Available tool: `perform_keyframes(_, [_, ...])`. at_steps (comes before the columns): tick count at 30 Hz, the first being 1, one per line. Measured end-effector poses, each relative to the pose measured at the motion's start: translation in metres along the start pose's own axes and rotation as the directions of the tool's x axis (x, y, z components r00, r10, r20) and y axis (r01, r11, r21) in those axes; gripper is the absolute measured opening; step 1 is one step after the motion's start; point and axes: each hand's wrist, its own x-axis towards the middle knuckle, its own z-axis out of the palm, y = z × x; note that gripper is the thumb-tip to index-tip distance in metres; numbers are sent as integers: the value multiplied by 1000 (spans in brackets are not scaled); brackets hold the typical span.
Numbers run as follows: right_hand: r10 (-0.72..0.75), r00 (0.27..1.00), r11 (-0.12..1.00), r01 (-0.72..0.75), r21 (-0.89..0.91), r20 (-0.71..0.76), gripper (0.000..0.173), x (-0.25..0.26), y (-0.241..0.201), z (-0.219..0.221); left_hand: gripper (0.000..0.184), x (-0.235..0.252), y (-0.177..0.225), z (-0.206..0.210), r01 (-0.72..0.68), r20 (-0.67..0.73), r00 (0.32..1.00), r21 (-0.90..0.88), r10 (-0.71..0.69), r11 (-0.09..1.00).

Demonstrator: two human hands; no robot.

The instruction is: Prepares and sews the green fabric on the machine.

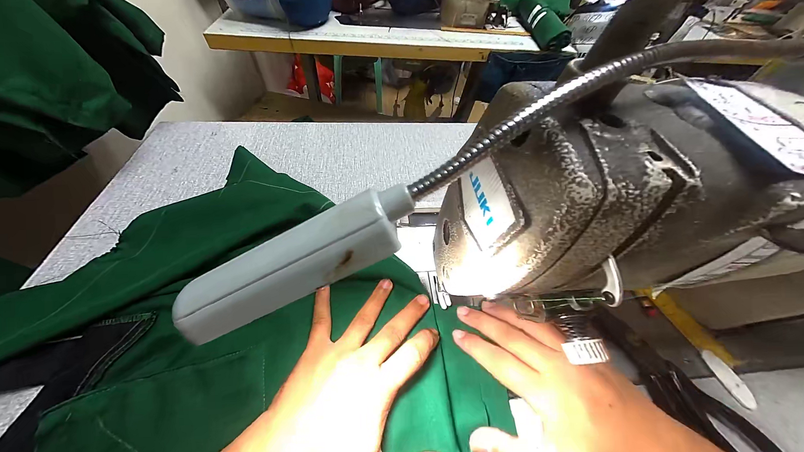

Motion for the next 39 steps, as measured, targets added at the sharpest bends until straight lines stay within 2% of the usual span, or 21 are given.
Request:
perform_keyframes(1, [41,996,998,-36,54,-81,60,1,4,4,92,1,-1,0,-2,1,1000,3,2,1000])
perform_keyframes(3, [189,942,970,-135,204,-276,41,9,11,14,93,2,-1,0,1,3,1000,6,-1,1000])
perform_keyframes(5, [335,873,926,-237,292,-355,33,24,13,21,93,1,0,0,4,10,1000,8,-4,1000])
perform_keyframes(8, [424,860,881,-319,349,-283,30,45,16,33,92,2,1,0,8,11,1000,4,-8,1000])
perform_keyframes(10, [420,850,885,-307,350,-318,25,51,16,40,92,2,1,-1,14,20,1000,-7,-14,1000])
perform_keyframes(13, [425,845,890,-326,317,-324,25,42,11,33,90,2,2,-2,14,30,999,-15,-14,1000])
perform_keyframes(15, [418,872,883,-323,341,-254,28,30,2,21,90,2,2,-3,14,38,999,-18,-13,1000])
perform_keyframes(17, [330,916,918,-256,302,-227,30,25,-8,14,90,2,2,-3,14,31,999,-23,-13,1000])
perform_keyframes(19, [256,929,959,-209,194,-266,34,27,-7,21,89,2,2,-4,12,40,999,-24,-11,1000])
perform_keyframes(21, [280,917,959,-279,44,-285,31,29,10,29,90,2,3,-4,16,52,999,-20,-15,1000])
perform_keyframes(24, [434,882,868,-463,-177,-183,24,34,25,11,90,2,3,-5,21,67,998,-16,-20,1000])
perform_keyframes(25, [413,888,865,-452,-217,-201,24,33,24,5,90,2,2,-6,23,72,997,-19,-21,1000])
perform_keyframes(27, [216,923,936,-288,-202,-318,32,21,24,9,90,2,2,-5,18,60,998,-22,-16,1000])
perform_keyframes(29, [93,974,990,-113,-86,-208,46,10,13,7,91,2,1,-4,6,36,999,-12,-6,1000])
perform_keyframes(31, [-1,997,997,-5,-79,-75,60,2,3,3,91,3,0,-2,-1,7,1000,4,1,1000])
perform_keyframes(34, [-32,999,996,33,-81,18,76,-2,3,6,93,4,-1,0,-8,4,1000,14,8,1000])
perform_keyframes(39, [-29,998,994,34,-102,52,78,1,8,7,94,6,-2,1,-2,7,1000,19,1,1000])
